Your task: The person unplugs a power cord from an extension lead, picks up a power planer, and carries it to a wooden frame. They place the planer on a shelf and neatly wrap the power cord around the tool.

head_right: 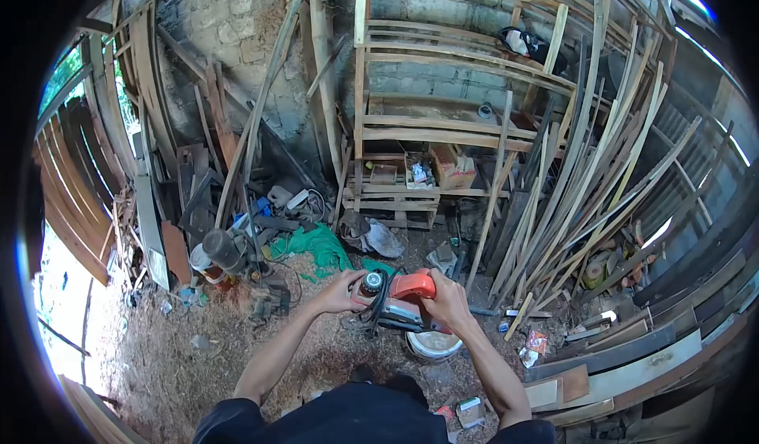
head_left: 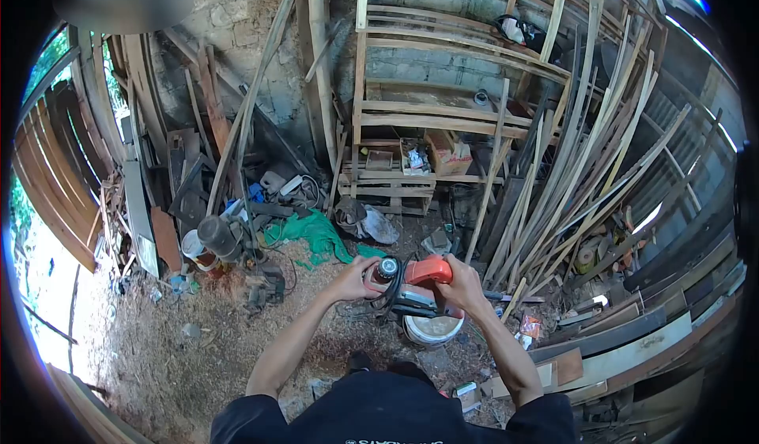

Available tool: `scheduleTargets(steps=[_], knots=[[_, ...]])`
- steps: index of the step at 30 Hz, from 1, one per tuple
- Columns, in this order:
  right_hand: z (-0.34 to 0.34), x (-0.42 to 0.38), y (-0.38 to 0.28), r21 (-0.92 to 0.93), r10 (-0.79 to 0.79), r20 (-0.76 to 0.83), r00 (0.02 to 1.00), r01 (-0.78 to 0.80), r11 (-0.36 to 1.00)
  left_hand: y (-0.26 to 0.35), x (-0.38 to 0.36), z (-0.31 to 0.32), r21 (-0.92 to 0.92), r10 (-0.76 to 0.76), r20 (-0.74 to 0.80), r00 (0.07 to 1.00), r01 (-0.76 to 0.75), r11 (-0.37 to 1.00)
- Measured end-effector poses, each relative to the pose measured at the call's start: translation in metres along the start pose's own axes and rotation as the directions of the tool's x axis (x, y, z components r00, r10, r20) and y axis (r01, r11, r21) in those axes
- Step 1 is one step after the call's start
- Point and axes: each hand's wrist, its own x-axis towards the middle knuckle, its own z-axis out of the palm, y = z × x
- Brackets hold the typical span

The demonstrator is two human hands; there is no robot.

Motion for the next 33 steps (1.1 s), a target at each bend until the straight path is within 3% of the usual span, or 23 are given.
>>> scheduleTargets(steps=[3, 5, 13, 18, 22, 26, 33], knots=[[0.01, 0.032, 0.002, 0.013, 0.042, -0.035, 0.999, -0.041, 0.999, -0.004, 0.032, -0.031, -0.034, -0.035, 0.053, 0.998, 0.037, 0.999], [0.015, 0.054, 0.012, 0.007, 0.051, -0.053, 0.997, -0.05, 0.999, -0.025, 0.058, -0.041, -0.031, 0.053, 0.057, 0.997, -0.052, 0.998], [0.029, 0.145, 0.061, -0.002, 0.042, -0.031, 0.999, -0.042, 0.999, -0.066, 0.145, -0.064, 0.031, 0.01, 0.168, 0.986, -0.015, 0.999], [0.024, 0.219, 0.1, -0.013, -0.023, -0.085, 0.996, 0.022, 1.0, -0.085, 0.22, -0.083, 0.006, 0.042, 0.128, 0.991, -0.043, 0.999], [0.018, 0.259, 0.119, 0.011, 0.013, -0.145, 0.989, -0.012, 1.0, -0.094, 0.279, -0.101, 0.054, 0.118, 0.079, 0.99, -0.122, 0.991], [0.009, 0.302, 0.135, -0.013, 0.022, -0.14, 0.99, -0.025, 1.0, -0.103, 0.321, -0.113, 0.001, 0.039, 0.133, 0.99, -0.04, 0.999], [0.013, 0.371, 0.168, -0.06, 0.067, -0.148, 0.987, -0.077, 0.995, -0.142, 0.413, -0.135, -0.002, 0.093, 0.208, 0.974, -0.094, 0.996]])
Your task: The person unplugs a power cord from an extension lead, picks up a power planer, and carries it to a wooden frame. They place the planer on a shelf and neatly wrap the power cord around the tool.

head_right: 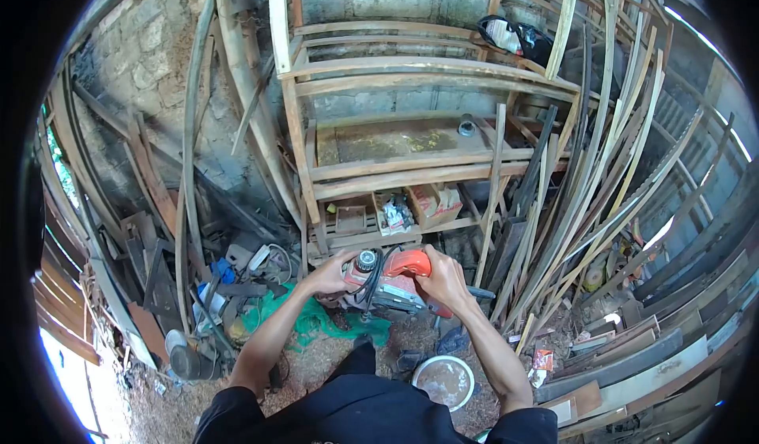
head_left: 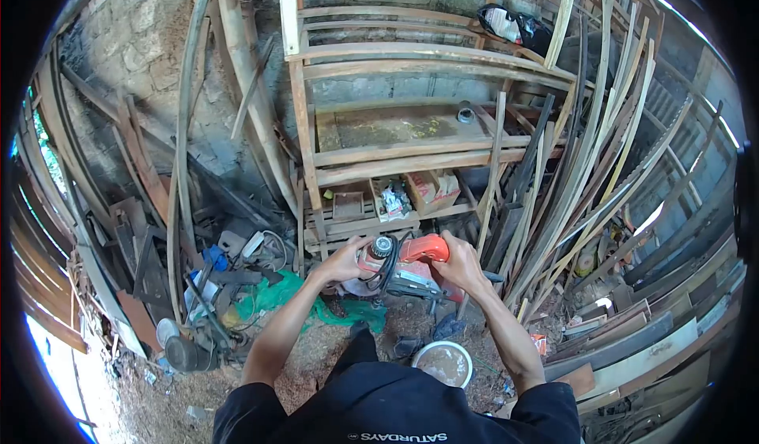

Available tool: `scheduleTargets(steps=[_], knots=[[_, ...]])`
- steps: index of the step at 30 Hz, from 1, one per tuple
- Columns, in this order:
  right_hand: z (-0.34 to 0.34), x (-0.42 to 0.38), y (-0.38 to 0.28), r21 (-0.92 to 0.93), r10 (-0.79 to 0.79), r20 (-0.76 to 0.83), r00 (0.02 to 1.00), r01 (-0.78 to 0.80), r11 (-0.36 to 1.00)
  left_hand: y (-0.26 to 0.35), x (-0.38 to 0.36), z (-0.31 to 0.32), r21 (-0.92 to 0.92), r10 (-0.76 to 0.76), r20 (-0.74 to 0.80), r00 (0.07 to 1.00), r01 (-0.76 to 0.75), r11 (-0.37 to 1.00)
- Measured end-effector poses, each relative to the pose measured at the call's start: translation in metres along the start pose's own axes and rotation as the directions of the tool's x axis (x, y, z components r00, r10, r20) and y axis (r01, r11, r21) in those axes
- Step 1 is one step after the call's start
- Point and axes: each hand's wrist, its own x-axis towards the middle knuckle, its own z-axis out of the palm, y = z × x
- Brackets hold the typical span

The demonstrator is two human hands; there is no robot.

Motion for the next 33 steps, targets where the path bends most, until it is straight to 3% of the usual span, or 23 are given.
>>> scheduleTargets(steps=[5, 11, 19, 27, 30, 33], knots=[[0.009, 0.07, 0.009, -0.046, 0.037, 0.01, 0.999, -0.037, 0.998, -0.038, 0.057, -0.032, -0.017, 0.074, -0.017, 0.997, -0.074, 0.997], [0.014, 0.139, 0.014, -0.057, 0.098, -0.022, 0.995, -0.099, 0.993, -0.039, 0.11, -0.096, -0.016, 0.097, -0.03, 0.995, -0.097, 0.995], [0.01, 0.202, 0.014, -0.039, -0.004, -0.104, 0.995, 0.0, 0.999, -0.052, 0.157, -0.142, 0.048, 0.151, -0.049, 0.987, -0.148, 0.988], [0.016, 0.268, 0.042, -0.006, -0.013, -0.011, 1.0, 0.013, 1.0, -0.064, 0.184, -0.159, 0.006, -0.035, -0.113, 0.993, 0.036, 0.999], [0.025, 0.302, 0.07, 0.036, -0.048, 0.038, 0.998, 0.047, 0.998, -0.067, 0.202, -0.168, 0.027, -0.031, -0.168, 0.985, 0.036, 0.999], [0.03, 0.339, 0.092, 0.029, -0.157, 0.061, 0.986, 0.155, 0.987, -0.069, 0.218, -0.172, 0.061, -0.111, -0.263, 0.958, 0.131, 0.99]])
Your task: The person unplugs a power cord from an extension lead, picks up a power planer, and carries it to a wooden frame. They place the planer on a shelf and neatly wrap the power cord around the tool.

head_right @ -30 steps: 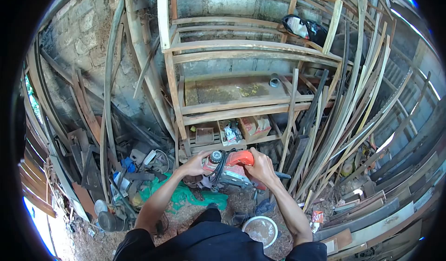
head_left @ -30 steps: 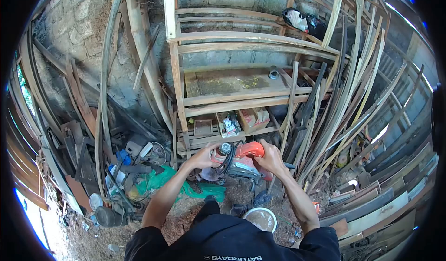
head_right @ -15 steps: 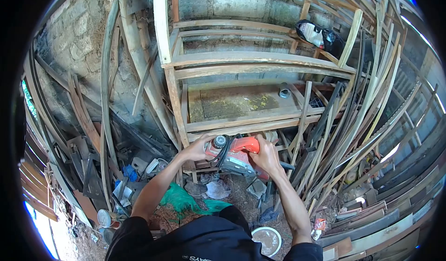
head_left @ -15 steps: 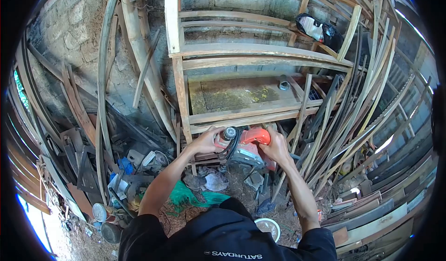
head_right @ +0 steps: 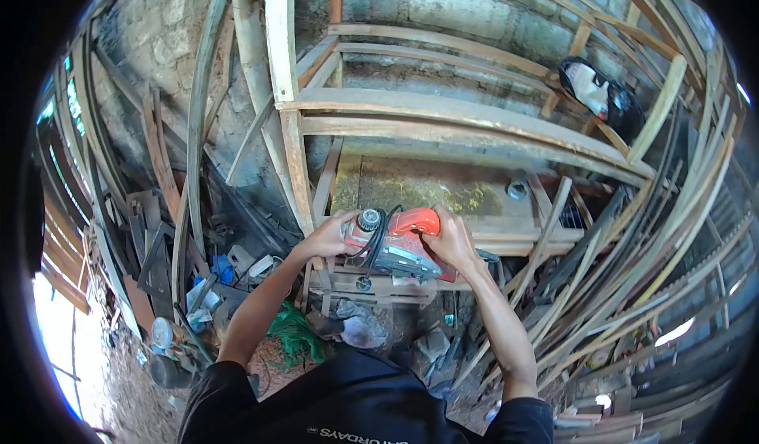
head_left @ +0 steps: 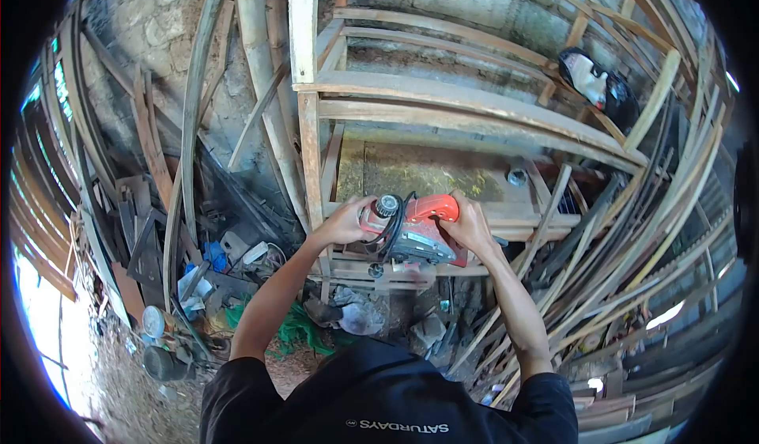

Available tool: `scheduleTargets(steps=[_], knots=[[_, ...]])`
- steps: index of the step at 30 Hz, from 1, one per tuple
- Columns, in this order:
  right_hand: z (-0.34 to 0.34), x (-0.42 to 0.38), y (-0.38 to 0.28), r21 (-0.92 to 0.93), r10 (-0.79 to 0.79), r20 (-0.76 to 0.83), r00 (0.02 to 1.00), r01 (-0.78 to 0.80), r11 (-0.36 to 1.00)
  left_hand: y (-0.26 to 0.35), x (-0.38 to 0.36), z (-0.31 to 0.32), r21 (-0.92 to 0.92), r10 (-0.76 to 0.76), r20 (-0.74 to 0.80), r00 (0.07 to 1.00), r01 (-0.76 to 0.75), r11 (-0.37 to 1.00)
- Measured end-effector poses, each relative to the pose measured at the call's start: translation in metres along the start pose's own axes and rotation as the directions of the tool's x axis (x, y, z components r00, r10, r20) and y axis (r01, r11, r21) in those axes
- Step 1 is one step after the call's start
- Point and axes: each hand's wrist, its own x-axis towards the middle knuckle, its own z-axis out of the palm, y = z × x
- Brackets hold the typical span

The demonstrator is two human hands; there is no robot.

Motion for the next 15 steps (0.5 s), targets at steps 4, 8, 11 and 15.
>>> scheduleTargets(steps=[4, 8, 11, 15], knots=[[-0.001, 0.058, 0.038, -0.055, -0.163, 0.055, 0.985, 0.166, 0.985, -0.012, 0.025, 0.015, 0.028, 0.019, -0.232, 0.972, -0.013, 1.0], [0.008, 0.105, 0.066, -0.018, -0.249, 0.133, 0.959, 0.254, 0.967, -0.011, 0.037, 0.031, 0.076, 0.004, -0.418, 0.908, 0.031, 0.997], [0.021, 0.13, 0.079, 0.038, -0.305, 0.198, 0.932, 0.303, 0.952, -0.012, 0.042, 0.037, 0.085, -0.075, -0.485, 0.871, 0.132, 0.988], [0.03, 0.165, 0.084, 0.031, -0.336, 0.284, 0.898, 0.341, 0.939, -0.016, 0.054, 0.035, 0.015, -0.206, -0.486, 0.849, 0.243, 0.97]])
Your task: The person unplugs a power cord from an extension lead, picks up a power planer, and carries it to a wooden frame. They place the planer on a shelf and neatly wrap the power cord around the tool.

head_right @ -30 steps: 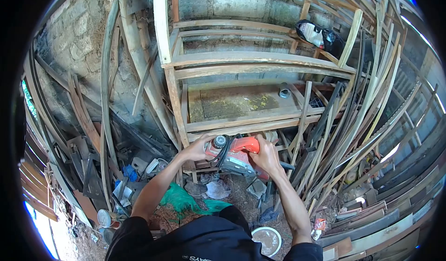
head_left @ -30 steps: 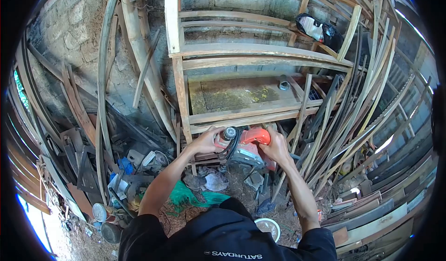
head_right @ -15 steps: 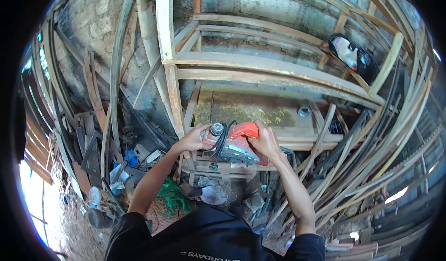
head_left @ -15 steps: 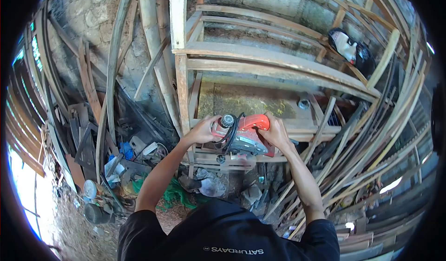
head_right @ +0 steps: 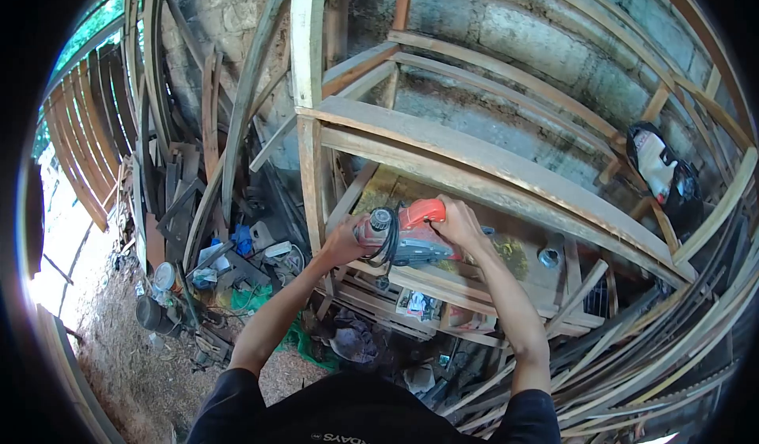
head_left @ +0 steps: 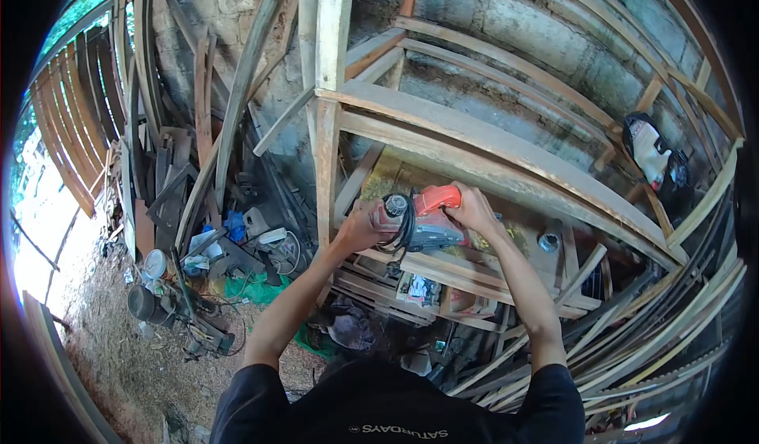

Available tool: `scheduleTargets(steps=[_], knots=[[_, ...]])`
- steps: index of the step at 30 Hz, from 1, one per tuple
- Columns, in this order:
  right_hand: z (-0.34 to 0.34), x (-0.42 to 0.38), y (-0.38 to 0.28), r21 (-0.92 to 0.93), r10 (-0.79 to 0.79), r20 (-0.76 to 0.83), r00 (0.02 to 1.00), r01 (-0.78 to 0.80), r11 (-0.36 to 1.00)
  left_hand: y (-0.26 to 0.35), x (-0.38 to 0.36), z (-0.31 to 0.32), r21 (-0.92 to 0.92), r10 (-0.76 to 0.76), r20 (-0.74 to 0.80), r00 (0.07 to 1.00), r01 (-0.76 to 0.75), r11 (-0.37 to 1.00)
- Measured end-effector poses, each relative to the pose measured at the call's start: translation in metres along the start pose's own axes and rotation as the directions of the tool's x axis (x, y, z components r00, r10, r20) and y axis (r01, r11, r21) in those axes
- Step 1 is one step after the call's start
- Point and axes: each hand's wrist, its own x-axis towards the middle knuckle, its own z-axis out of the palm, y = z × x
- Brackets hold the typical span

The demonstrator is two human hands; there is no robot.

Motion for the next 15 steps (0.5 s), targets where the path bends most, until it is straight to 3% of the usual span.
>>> scheduleTargets(steps=[4, 6, 12, 14, 15], knots=[[0.018, 0.038, 0.03, 0.013, 0.049, 0.077, 0.996, -0.05, 0.999, 0.007, 0.006, -0.003, -0.019, -0.051, -0.075, 0.996, 0.05, 0.999], [0.037, 0.058, 0.05, -0.197, -0.042, -0.05, 0.998, 0.031, 0.98, 0.005, 0.01, 0.003, 0.009, -0.103, -0.127, 0.987, 0.105, 0.994], [0.031, 0.092, 0.013, -0.317, 0.047, 0.063, 0.997, -0.024, 0.948, -0.006, 0.024, 0.009, 0.084, -0.207, -0.25, 0.946, 0.234, 0.969], [0.036, 0.102, 0.008, -0.254, -0.105, -0.022, 0.994, 0.096, 0.962, -0.019, 0.03, 0.016, 0.104, -0.192, -0.289, 0.938, 0.23, 0.968], [0.024, 0.1, -0.013, -0.311, -0.075, 0.045, 0.996, 0.085, 0.946, -0.02, 0.03, 0.018, 0.124, -0.183, -0.318, 0.93, 0.233, 0.965]])
